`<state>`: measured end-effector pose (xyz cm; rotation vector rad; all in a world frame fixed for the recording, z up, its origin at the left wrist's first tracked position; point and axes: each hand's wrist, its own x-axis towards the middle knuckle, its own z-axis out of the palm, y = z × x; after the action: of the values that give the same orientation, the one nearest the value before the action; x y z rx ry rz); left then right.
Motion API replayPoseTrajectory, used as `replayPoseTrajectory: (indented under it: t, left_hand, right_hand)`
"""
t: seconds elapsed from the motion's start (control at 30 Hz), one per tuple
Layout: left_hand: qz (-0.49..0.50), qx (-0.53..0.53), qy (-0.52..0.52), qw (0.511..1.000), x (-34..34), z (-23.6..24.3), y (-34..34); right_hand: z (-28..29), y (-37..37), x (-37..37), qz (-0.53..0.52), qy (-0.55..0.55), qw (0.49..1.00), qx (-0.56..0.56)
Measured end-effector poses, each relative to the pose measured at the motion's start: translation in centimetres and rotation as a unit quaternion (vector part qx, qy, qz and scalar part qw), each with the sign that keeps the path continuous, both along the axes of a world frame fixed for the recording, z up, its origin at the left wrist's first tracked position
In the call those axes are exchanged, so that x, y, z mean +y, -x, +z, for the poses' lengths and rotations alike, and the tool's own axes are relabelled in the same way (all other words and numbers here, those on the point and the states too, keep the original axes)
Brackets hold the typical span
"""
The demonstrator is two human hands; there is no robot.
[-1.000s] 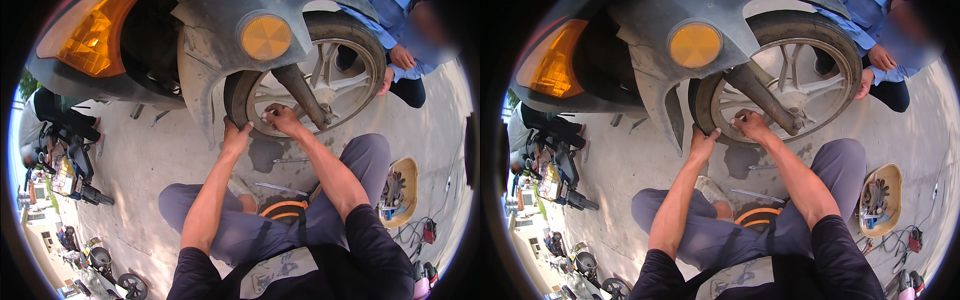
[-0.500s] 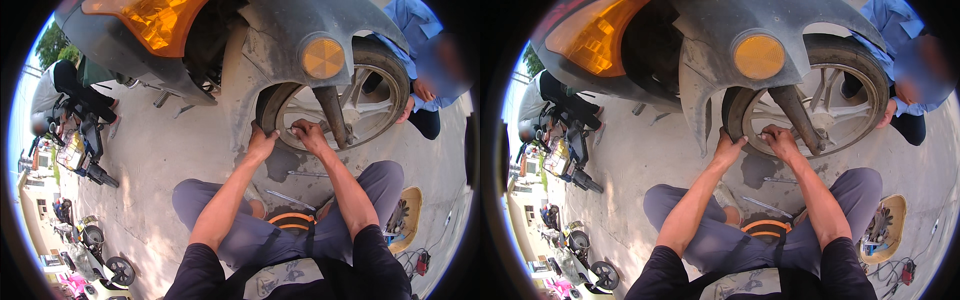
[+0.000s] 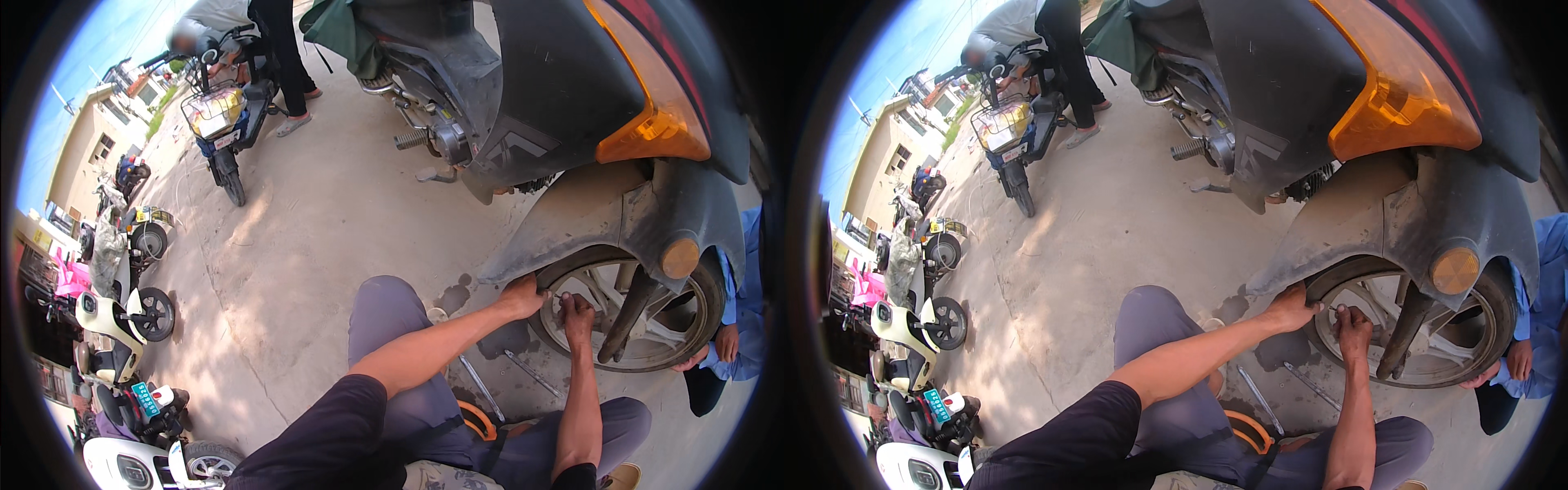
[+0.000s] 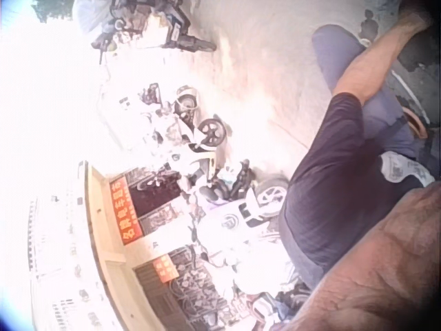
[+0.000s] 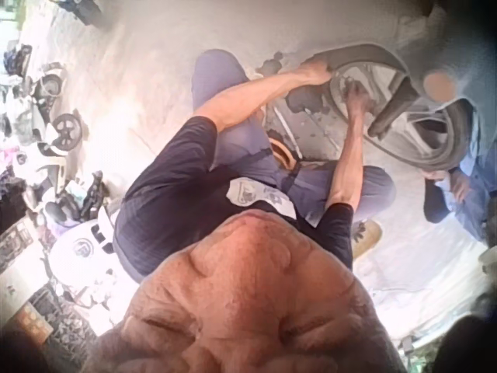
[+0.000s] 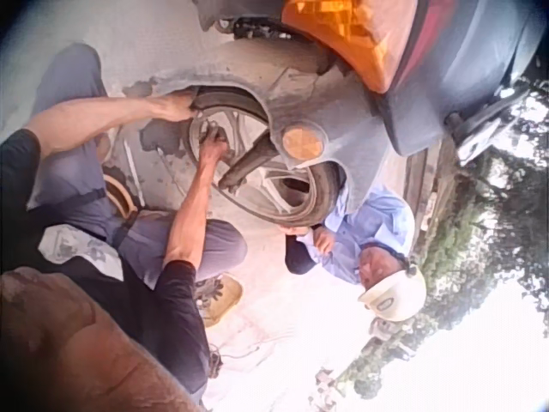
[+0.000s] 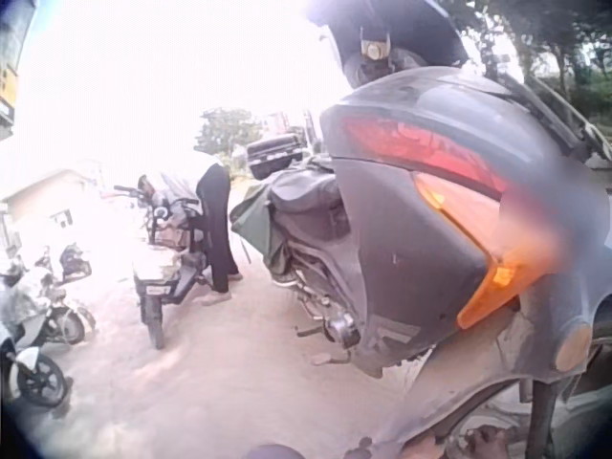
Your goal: The person uses a metal tire lever to pry the tire bead away from the rim of a scooter's front wheel. They repeatedly insert the lever between the tire and rim, working around the circumference to loosen the tire.
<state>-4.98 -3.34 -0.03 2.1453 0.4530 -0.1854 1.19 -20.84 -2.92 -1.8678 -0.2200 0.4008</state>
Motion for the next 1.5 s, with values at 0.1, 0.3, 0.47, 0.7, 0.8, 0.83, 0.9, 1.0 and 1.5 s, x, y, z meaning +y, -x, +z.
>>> replayPoseTrajectory:
  t: [0.1,0.3,0.47,0.7,0.8,0.83,0.9,1.0,1.5]
  left_hand:
    - [-0.004,0.025,0.010,1.000,0.0,1.5,0.2]
    - [0.023,-0.018,-0.048,0.998,-0.1,1.0,0.4]
    - [-0.002,0.034,-0.003,0.999,0.1,2.6,0.4]
    - [0.009,-0.017,-0.026,0.999,0.2,0.6,0.2]
    - [-0.016,0.015,-0.013,1.000,0.1,1.7,0.1]
    - [-0.024,0.025,-0.013,0.999,0.2,2.1,0.0]
    - [-0.034,0.037,-0.015,0.999,0.4,2.2,0.5]
    - [-0.015,0.019,-0.023,0.999,0.5,1.2,0.4]
    - [-0.039,0.048,0.014,0.998,0.4,2.2,0.8]
  right_hand:
    - [-0.4,-0.9,0.0,-0.034,-0.004,0.992,0.121]
    - [-2.8,0.2,0.0,-0.003,-0.081,0.984,-0.159]
    - [-2.4,-2.5,-1.3,0.019,0.020,0.995,0.093]
    - [-3.5,0.2,0.4,-0.035,-0.085,0.984,-0.154]
    - [-3.0,-1.8,-1.1,0.022,0.061,0.998,-0.014]
    - [-2.6,-2.2,-1.1,0.022,0.062,0.998,-0.013]
    - [-1.2,-1.9,-0.5,0.026,0.063,0.996,0.057]
    - [-2.2,0.2,0.7,-0.028,-0.042,0.978,-0.201]
    - [-1.9,0.3,-0.7,0.021,0.003,0.989,-0.147]
